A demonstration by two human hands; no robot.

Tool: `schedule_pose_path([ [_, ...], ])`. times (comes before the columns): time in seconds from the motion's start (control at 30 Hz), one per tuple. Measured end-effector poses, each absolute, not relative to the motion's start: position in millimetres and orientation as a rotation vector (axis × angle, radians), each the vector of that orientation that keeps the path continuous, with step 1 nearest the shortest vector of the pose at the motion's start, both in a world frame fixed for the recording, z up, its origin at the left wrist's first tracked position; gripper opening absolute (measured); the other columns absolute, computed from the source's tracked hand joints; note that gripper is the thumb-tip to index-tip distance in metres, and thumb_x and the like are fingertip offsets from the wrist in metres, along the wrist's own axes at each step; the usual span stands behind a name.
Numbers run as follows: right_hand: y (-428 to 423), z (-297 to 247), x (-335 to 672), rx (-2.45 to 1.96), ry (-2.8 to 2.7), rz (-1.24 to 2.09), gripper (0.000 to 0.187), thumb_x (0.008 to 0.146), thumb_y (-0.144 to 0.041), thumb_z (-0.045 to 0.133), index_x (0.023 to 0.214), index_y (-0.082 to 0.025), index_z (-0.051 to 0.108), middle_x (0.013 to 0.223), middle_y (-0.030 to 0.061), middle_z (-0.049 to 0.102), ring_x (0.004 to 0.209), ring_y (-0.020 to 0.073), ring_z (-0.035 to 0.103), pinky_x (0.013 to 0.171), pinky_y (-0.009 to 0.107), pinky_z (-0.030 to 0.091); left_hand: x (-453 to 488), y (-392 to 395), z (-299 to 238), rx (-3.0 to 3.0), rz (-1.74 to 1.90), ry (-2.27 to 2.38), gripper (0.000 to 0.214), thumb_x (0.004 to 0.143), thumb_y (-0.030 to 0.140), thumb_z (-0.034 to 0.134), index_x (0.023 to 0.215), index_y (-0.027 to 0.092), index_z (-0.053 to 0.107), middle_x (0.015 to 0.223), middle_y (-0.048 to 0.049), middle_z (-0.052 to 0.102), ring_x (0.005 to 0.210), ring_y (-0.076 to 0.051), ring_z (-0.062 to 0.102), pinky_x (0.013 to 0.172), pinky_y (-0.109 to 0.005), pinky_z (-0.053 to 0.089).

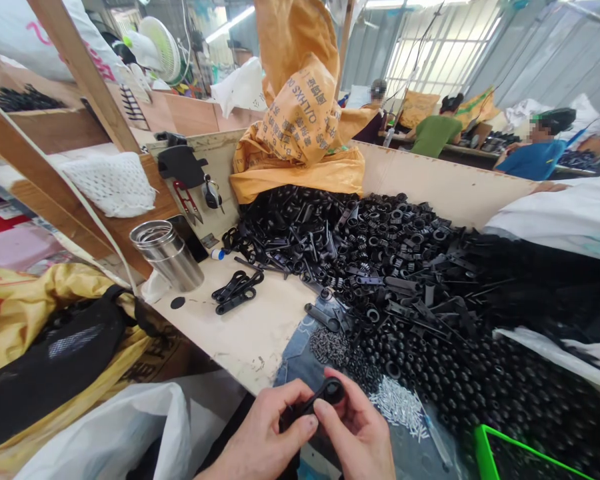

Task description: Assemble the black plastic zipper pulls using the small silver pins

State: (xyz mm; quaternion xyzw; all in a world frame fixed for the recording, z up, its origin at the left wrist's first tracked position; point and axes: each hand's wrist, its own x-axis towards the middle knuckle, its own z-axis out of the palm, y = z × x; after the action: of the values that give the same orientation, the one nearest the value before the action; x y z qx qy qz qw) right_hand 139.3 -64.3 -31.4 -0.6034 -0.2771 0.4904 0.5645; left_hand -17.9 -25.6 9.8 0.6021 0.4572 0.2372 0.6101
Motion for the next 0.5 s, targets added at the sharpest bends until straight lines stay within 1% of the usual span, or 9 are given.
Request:
schedule_pose_path([
  [0.13, -64, -29, 138, -1.399, -0.576, 1.165, 0.058, 0.062, -0.056, 0.093, 0.104, -0.019, 0.079, 0.089, 0.0064, 0.077, 0.077, 0.0203, 0.071, 0.072, 0.027, 0.06, -16, -26, 12, 1.444, 0.511, 1.083, 0.019, 0.093, 0.035, 0.06, 0.093, 0.019, 0.069, 0.086, -0.0012, 0.069, 0.082, -0.019, 0.059, 0.076, -0.026, 0.045],
  [0.2, -63, -26, 140, -1.402, -0.565, 1.174, 0.057, 0.062, -0.057, 0.093, 0.102, -0.018, 0.079, 0.09, 0.0073, 0.078, 0.076, 0.0213, 0.071, 0.067, 0.028, 0.06, -17, -26, 14, 1.483, 0.5, 1.104, 0.018, 0.092, 0.031, 0.06, 0.102, 0.02, 0.07, 0.096, -0.0027, 0.072, 0.089, -0.02, 0.062, 0.079, -0.026, 0.047],
  [0.27, -61, -23, 144, -1.403, -0.533, 1.16, 0.057, 0.061, -0.056, 0.094, 0.1, -0.018, 0.079, 0.091, 0.0076, 0.077, 0.074, 0.0211, 0.071, 0.061, 0.027, 0.06, -19, -26, 16, 1.513, 0.499, 1.141, 0.022, 0.092, 0.03, 0.062, 0.11, 0.023, 0.071, 0.104, -0.0032, 0.073, 0.093, -0.021, 0.064, 0.078, -0.025, 0.048],
  [0.33, -58, -21, 145, -1.398, -0.484, 1.137, 0.058, 0.059, -0.056, 0.095, 0.098, -0.017, 0.079, 0.089, 0.0072, 0.077, 0.07, 0.0195, 0.07, 0.058, 0.027, 0.059, -20, -26, 17, 1.546, 0.49, 1.163, 0.021, 0.091, 0.033, 0.063, 0.107, 0.024, 0.073, 0.099, -0.0022, 0.074, 0.086, -0.02, 0.064, 0.072, -0.024, 0.046],
  [0.43, -57, -20, 144, -1.394, -0.435, 1.109, 0.06, 0.055, -0.057, 0.096, 0.096, -0.017, 0.078, 0.086, 0.007, 0.076, 0.067, 0.0185, 0.068, 0.058, 0.027, 0.06, -20, -25, 14, 1.502, 0.497, 1.13, 0.021, 0.092, 0.039, 0.064, 0.099, 0.022, 0.074, 0.082, -0.0001, 0.069, 0.071, -0.016, 0.059, 0.063, -0.024, 0.042],
  [0.5, -58, -21, 142, -1.394, -0.423, 1.094, 0.06, 0.054, -0.057, 0.097, 0.096, -0.017, 0.078, 0.087, 0.0075, 0.077, 0.068, 0.0188, 0.068, 0.058, 0.027, 0.06, -20, -26, 9, 1.406, 0.558, 1.1, 0.024, 0.092, 0.042, 0.065, 0.096, 0.02, 0.072, 0.08, -0.0001, 0.067, 0.071, -0.016, 0.059, 0.063, -0.023, 0.043],
])
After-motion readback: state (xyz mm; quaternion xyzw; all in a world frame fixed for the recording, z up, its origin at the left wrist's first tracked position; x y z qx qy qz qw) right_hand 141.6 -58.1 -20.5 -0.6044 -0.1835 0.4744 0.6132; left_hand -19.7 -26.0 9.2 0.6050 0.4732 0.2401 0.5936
